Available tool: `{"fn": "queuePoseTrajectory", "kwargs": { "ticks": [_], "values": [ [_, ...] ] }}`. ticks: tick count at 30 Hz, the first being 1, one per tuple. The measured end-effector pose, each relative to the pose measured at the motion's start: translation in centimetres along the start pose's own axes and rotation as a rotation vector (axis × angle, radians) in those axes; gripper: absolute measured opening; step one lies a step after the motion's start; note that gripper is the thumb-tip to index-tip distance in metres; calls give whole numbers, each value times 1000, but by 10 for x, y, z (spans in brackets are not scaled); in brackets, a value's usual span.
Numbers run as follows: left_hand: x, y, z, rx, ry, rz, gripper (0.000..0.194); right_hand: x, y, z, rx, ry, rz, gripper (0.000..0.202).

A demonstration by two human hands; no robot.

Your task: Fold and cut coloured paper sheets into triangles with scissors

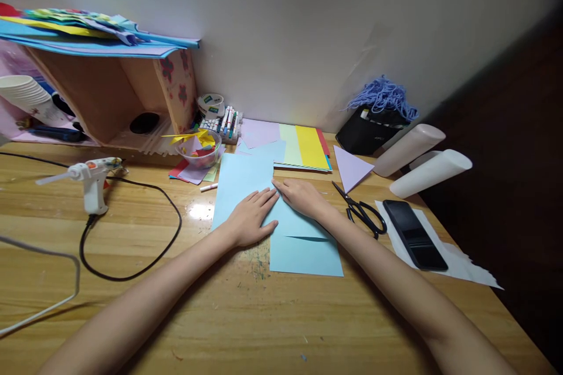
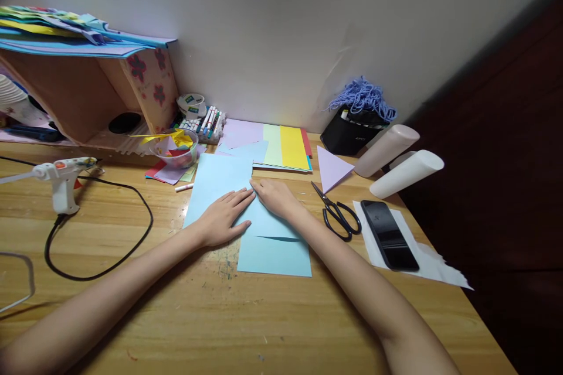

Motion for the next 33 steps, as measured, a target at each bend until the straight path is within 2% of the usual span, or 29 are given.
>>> {"fn": "queuePoseTrajectory", "kwargs": {
  "ticks": [4,8,18,33],
  "values": [
    [0,0,0,3,-5,9,61,1,-1,3,1,-18,-6,38],
    [0,0,0,9,-3,10,61,0,-3,-8,31,-39,-5,39],
    [1,0,1,9,15,17,59,-2,-8,-64,34,-115,97,33],
    [-1,0,2,13,28,29,59,-14,0,-143,-28,-183,-31,31]
  ]
}}
Point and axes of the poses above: each hand's wrist, its own z-axis towards the middle knuckle, its own x-axis out of the palm, y = z × x, the point moved 8 cm from there along z, towards the middle knuckle, and after that the axes turned 15 degrees about z, right-handed, at the moved point
